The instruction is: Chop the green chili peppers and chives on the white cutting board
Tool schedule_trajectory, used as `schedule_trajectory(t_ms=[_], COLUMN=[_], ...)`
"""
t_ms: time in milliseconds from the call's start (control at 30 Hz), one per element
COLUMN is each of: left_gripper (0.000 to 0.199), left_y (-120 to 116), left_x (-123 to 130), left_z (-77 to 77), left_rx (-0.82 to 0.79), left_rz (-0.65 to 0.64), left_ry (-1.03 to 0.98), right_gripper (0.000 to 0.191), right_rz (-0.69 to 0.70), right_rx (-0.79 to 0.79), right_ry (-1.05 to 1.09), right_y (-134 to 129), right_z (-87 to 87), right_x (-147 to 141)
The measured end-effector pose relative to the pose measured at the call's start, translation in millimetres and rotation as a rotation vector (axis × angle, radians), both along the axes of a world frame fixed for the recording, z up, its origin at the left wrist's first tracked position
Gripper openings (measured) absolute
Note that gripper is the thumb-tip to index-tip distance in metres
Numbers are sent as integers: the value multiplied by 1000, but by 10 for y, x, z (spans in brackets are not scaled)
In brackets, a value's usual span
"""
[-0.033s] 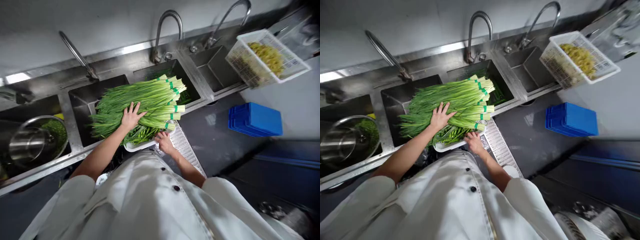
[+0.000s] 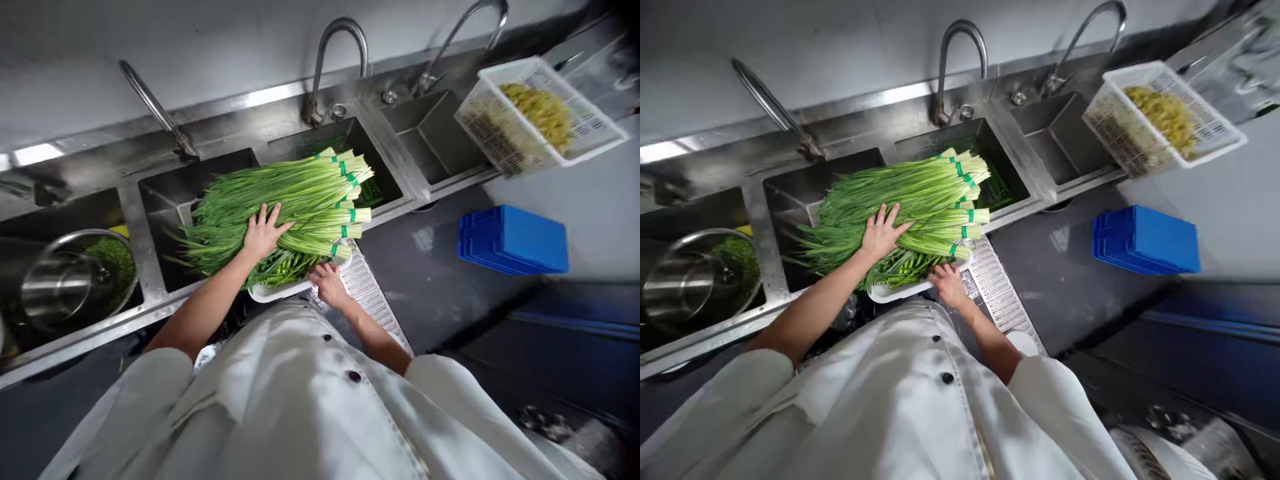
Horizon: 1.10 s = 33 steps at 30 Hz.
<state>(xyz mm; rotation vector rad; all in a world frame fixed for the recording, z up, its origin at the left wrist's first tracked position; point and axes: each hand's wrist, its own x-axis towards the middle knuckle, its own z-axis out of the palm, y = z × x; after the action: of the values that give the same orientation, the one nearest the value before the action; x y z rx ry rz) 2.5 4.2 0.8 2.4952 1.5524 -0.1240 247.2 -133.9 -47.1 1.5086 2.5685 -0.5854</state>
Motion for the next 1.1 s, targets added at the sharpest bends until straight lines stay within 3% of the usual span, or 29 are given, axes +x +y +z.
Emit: schedule_trajectory(t_ms=[200, 333, 467, 600, 700, 767, 800, 867, 967, 1100], left_gripper=[93, 94, 99, 98, 65, 38, 34, 36, 39, 54], left_y=[244, 289, 244, -35, -482, -786, -907, -1060, -1112, -1093], left_x=[51, 16, -5, -8, 85, 204, 271, 392, 489, 477], left_z=[49, 38, 64, 232, 272, 170, 83, -122, -375, -464], left_rx=[-39, -29, -45, -58, 40, -15, -97, -215, -158, -99], left_rz=[74, 51, 21, 23, 74, 71, 68, 153, 424, 661], left_ry=[-45, -50, -45, -74, -187, -245, -239, -183, -98, -80], right_gripper=[45, 31, 42, 55, 48, 43, 41, 38, 45, 59], right_rz=[71, 54, -93, -175, -87, -23, 4, 53, 119, 207], right_rx=[-159, -372, -298, -146, -122, -117, -120, -129, -97, -2], right_ry=[-44, 17, 96, 331, 523, 604, 624, 604, 480, 387], right_y=[109, 504, 876, 967, 986, 1025, 1052, 1119, 1241, 1386], right_z=[155, 195, 121, 28, 8, 12, 15, 24, 45, 94], right_x=[-95, -109, -147, -153, -74, -7, 23, 64, 80, 60])
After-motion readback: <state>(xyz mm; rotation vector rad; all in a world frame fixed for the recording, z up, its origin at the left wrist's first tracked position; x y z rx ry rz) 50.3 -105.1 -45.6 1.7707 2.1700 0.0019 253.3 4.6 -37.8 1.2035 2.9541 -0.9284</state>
